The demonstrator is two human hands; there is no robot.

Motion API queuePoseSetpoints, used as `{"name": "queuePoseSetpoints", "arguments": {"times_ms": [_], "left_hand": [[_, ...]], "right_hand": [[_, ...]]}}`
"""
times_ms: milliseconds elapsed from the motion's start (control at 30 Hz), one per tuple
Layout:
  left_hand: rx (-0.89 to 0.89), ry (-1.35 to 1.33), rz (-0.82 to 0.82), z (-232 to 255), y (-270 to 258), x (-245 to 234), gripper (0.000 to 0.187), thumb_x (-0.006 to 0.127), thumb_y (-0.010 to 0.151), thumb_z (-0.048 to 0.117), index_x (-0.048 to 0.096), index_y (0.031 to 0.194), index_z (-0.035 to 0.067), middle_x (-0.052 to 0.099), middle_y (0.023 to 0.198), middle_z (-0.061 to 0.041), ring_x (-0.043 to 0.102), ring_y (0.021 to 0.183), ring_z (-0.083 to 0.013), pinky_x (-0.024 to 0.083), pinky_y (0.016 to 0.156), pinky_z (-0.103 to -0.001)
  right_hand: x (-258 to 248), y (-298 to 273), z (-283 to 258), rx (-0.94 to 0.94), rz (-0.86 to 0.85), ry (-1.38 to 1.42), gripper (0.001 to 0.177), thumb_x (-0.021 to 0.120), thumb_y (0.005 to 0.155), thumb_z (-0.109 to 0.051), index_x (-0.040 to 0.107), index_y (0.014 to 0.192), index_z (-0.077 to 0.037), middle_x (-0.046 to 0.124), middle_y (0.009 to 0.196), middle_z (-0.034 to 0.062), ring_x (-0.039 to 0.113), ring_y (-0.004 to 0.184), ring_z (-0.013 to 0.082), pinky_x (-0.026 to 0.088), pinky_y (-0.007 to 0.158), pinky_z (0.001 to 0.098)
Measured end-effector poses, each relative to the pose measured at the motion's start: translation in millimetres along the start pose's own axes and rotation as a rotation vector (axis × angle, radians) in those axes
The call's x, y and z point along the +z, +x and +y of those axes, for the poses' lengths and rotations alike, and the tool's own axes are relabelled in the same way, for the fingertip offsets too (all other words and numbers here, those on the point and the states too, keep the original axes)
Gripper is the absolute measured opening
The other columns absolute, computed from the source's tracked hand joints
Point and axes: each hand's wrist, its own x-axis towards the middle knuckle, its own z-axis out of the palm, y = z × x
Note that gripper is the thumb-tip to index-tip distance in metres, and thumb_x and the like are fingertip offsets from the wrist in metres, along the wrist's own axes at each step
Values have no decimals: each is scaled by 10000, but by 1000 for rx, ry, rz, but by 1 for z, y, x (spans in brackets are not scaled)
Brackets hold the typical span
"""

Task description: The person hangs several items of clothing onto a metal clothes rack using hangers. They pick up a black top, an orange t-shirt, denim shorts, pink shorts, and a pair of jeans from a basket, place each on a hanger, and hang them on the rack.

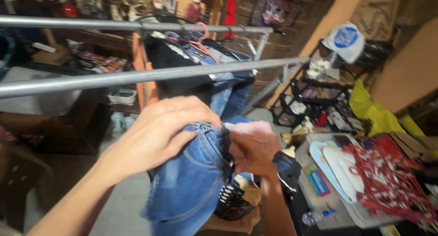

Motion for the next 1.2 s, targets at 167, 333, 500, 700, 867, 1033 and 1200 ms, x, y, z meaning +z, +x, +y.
{"name": "queuePoseSetpoints", "arguments": {"times_ms": [167, 333, 500, 700, 867, 1033, 1200], "left_hand": [[-30, 137, 192, 24, -25, -44, 336, 621, 781, -60, 690, 1086, 65, 701, 1156, -105, 701, 1111, -293, 544, 937, -382], [-80, 221, 264, 38, -56, -83, 316, 630, 758, -16, 661, 1068, 33, 689, 1178, -120, 696, 1113, -271, 540, 940, -363], [-332, 240, 227, 30, -109, -115, 178, 631, 788, 72, 720, 942, 87, 729, 1177, -56, 717, 1030, -187, 551, 789, -277], [-350, 201, 242, 13, -156, -98, 138, 801, 775, 196, 703, 752, 102, 710, 1131, -52, 683, 974, -187, 525, 842, -321], [-823, 620, 105, 18, -165, -97, 244, 806, 755, 285, 704, 848, 84, 639, 1296, -12, 680, 982, -229, 555, 800, -369], [-730, 1148, -167, 13, -165, -93, 371, 729, 669, 104, 805, 944, 342, 627, 1313, 10, 611, 1132, -256, 560, 814, -390], [-652, 1053, 151, 28, -165, -92, 351, 740, 681, 167, 792, 1027, 137, 630, 1156, -46, 602, 1060, -284, 527, 778, -423]], "right_hand": [[29, 23, 44, -335, 226, 698, 595, 831, 773, -315, 645, 1278, -62, 656, 1273, 84, 590, 1244, 249, 425, 1094, 369], [36, 34, 56, -24, 17, -118, 489, 811, 776, -228, 690, 1223, -71, 708, 1199, 100, 638, 1175, 259, 459, 1040, 356], [21, 55, 25, 8, 79, -853, 501, 780, 774, -135, 685, 1261, -62, 701, 1247, 165, 624, 1230, 317, 443, 1071, 369], [56, 72, -26, -108, 156, -938, 774, 791, 693, -110, 516, 1402, 29, 491, 1444, 280, 508, 1332, 440, 371, 1112, 408], [75, 89, -53, -133, 87, -913, 684, 743, 700, -75, 534, 1337, 55, 523, 1371, 244, 547, 1264, 425, 420, 1062, 408], [79, 88, -54, -171, 255, -1016, 385, 625, 750, 1, 704, 1127, -10, 653, 1203, 171, 674, 1079, 313, 517, 961, 355], [78, 92, -38, -458, 393, -1073, 288, 607, 776, -12, 732, 1032, -54, 651, 1086, 163, 673, 955, 276, 549, 841, 302]]}}
